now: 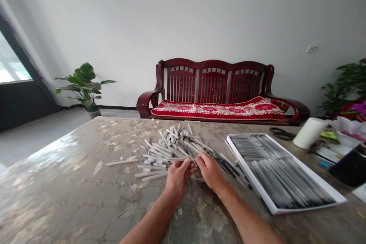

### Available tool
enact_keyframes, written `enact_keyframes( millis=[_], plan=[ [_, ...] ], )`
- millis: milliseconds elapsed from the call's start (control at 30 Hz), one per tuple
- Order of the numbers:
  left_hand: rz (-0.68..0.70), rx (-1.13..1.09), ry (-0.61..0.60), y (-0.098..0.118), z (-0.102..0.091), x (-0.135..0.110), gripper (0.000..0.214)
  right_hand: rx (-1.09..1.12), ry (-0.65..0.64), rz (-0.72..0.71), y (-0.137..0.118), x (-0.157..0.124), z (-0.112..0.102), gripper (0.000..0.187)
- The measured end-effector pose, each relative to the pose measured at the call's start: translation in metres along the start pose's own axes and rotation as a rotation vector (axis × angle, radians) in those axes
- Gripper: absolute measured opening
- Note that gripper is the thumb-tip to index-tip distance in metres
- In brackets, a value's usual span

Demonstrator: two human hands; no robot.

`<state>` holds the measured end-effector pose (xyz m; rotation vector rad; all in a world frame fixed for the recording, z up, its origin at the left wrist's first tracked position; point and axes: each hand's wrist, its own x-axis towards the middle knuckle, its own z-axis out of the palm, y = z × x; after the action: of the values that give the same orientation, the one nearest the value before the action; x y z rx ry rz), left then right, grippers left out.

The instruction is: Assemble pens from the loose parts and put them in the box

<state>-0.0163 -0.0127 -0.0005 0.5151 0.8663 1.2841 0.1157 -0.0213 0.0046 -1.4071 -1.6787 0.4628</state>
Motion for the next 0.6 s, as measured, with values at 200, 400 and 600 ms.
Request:
enact_keyframes(
  millis=[200,400,600],
  plan=[
    [0.002,-0.003,0.017,-0.0019,-0.0005,-0.0001,0.037,0.011,-0.022,0.029,0.0008,0.0006,0.0002,0.036],
    [0.004,0.034,-0.003,-0.0021,-0.0004,-0.0012,0.04,-0.009,0.001,0.068,0.0012,0.0011,0.0032,0.041],
    [0.003,0.013,0.008,-0.0009,0.0004,-0.002,0.044,0.035,-0.02,0.018,0.0016,-0.0006,0.0037,0.035]
  ],
)
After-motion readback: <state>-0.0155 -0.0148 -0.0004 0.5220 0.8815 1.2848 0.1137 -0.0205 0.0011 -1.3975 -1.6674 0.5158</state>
